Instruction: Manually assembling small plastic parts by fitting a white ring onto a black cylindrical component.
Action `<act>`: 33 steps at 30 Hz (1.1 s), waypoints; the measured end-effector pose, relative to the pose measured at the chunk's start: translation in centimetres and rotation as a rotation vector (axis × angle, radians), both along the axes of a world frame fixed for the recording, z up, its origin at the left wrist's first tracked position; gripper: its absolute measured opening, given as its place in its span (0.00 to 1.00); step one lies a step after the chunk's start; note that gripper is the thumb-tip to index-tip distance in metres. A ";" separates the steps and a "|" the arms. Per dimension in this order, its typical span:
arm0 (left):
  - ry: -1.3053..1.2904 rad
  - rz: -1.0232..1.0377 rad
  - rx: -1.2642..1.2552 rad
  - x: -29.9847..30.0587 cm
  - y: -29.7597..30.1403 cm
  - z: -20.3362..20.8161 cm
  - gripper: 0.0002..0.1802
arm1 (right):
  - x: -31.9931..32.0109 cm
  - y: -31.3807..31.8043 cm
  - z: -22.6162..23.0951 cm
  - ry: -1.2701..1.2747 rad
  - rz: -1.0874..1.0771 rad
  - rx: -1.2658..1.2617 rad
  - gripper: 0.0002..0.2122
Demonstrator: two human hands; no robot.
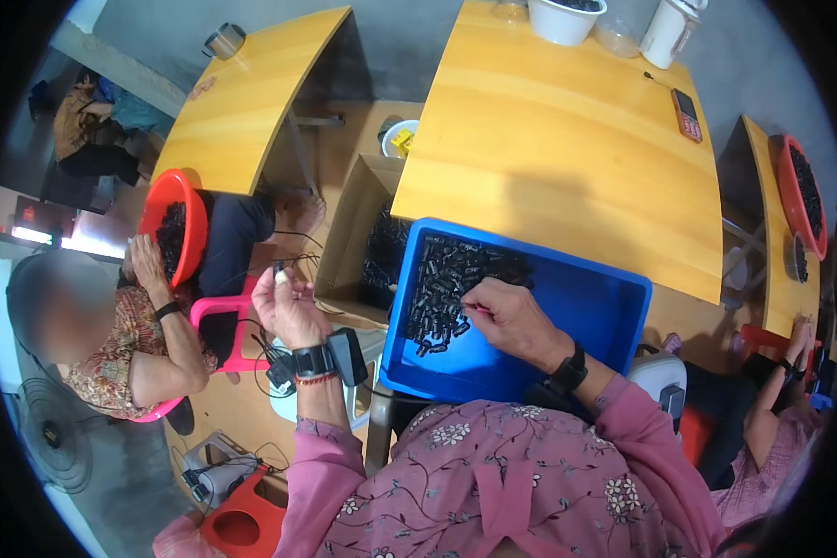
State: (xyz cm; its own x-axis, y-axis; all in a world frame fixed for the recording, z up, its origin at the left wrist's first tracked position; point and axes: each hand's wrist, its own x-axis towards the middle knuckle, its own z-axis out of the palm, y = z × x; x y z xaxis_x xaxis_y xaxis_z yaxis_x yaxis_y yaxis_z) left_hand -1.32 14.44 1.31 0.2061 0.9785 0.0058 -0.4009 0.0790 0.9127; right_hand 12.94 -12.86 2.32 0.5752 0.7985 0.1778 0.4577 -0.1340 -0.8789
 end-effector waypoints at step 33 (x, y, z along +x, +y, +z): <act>-0.041 -0.250 -0.569 2.3 -1.3 -9.0 0.10 | -1.7 1.4 2.2 -0.324 0.067 -0.375 0.10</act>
